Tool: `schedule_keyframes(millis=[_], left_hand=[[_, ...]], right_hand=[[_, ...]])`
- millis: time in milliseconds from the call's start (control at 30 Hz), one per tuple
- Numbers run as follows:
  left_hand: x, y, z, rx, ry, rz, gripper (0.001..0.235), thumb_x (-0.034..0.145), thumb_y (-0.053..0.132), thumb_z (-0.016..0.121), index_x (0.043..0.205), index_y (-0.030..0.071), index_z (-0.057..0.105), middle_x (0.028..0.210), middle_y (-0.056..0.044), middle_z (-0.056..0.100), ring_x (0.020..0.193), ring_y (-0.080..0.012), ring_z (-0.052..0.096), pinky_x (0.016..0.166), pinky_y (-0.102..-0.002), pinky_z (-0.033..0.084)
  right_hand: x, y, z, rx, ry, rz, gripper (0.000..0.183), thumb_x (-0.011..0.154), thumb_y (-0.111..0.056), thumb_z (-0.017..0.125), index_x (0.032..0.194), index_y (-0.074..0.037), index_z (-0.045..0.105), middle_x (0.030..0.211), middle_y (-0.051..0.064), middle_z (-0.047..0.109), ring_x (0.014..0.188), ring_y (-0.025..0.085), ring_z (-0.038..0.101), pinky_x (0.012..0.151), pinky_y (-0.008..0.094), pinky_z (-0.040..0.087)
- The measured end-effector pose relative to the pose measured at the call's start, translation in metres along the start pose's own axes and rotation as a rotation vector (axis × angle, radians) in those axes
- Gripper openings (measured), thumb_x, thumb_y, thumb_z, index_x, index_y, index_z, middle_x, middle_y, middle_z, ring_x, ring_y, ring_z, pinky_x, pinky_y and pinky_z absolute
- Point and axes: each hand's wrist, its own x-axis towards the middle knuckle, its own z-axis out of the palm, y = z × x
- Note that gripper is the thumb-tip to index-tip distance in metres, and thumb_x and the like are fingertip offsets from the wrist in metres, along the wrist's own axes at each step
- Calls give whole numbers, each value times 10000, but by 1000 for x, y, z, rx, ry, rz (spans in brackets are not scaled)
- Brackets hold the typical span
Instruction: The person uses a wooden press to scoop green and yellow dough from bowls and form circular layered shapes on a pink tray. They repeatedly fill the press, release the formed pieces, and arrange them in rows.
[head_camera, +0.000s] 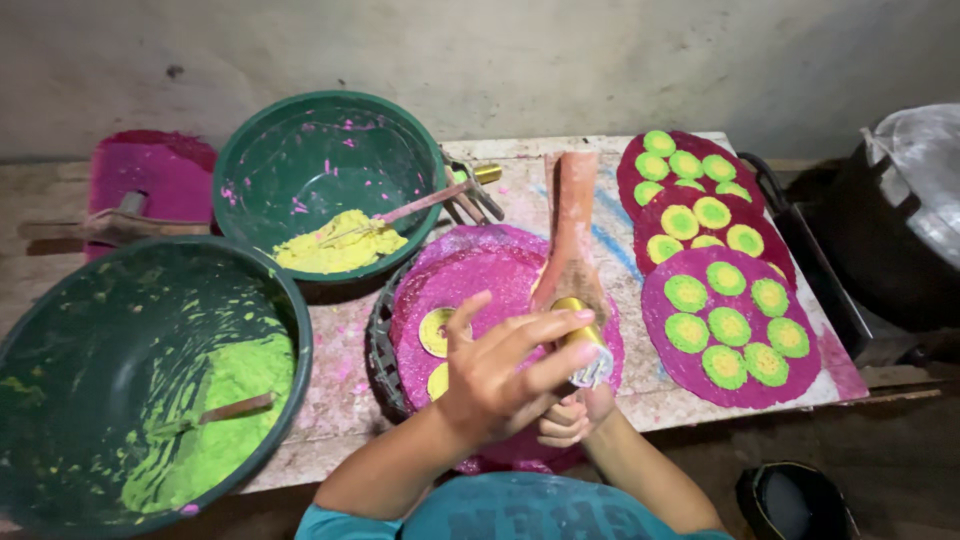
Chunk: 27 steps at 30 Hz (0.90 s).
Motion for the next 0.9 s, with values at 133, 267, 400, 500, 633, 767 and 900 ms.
schedule_keyframes(millis=[133,267,400,500,633,767,900], left_hand=[[3,5,10,215,36,118,124,1011,340,664,1133,358,662,1325,-6,697,1051,-114,732,1165,-344,273],[3,5,18,236,5,132,58,1019,355,643,1065,325,660,1315,-9,710,1052,-89,744,1071,-269,359],[-3,9,24,211,8,120,36,1017,338,636,1038,316,654,1323,-25,700,1041,-103,738,1048,-286,389],[-11,13,29,190,17,95,77,997,345,642,1065,324,670,1330,-46,685,1007,-114,729,1039,-295,390],[-18,11,29,226,19,85,105,1014,282,650,1100,341,661,1363,-30,687,1009,-101,735,1083,-311,363],[-22,0,13,183,10,49,188,950,263,699,1127,299,647,1348,-49,688,970,-123,729,1153,-350,329],[-16,-20,-28,-3,-27,-172,318,902,224,814,1101,119,590,1192,-34,702,989,-174,741,1257,-490,242]], right_hand=[[-10,-4,3,-17,38,-13,734,950,-817,293,781,-133,502,493,-60,282,371,67,282,378,233,259],[-19,-5,4,-35,113,-27,739,932,-818,282,794,-131,515,479,-59,293,360,70,297,369,236,269],[-24,-10,4,-47,261,-39,746,914,-819,270,807,-128,528,465,-57,305,348,73,311,360,238,279],[-31,-10,6,-116,157,-35,789,974,-864,244,826,-144,530,529,-59,300,407,78,309,421,247,275],[-24,-5,7,-133,218,-96,770,951,-841,247,805,-129,502,498,-47,305,372,82,302,384,254,276],[-3,1,9,-180,236,-133,794,936,-860,243,820,-124,518,521,-39,319,394,69,320,375,219,293],[28,-18,27,-960,516,-350,804,864,-862,268,876,-105,539,515,-15,449,383,103,422,335,261,364]])
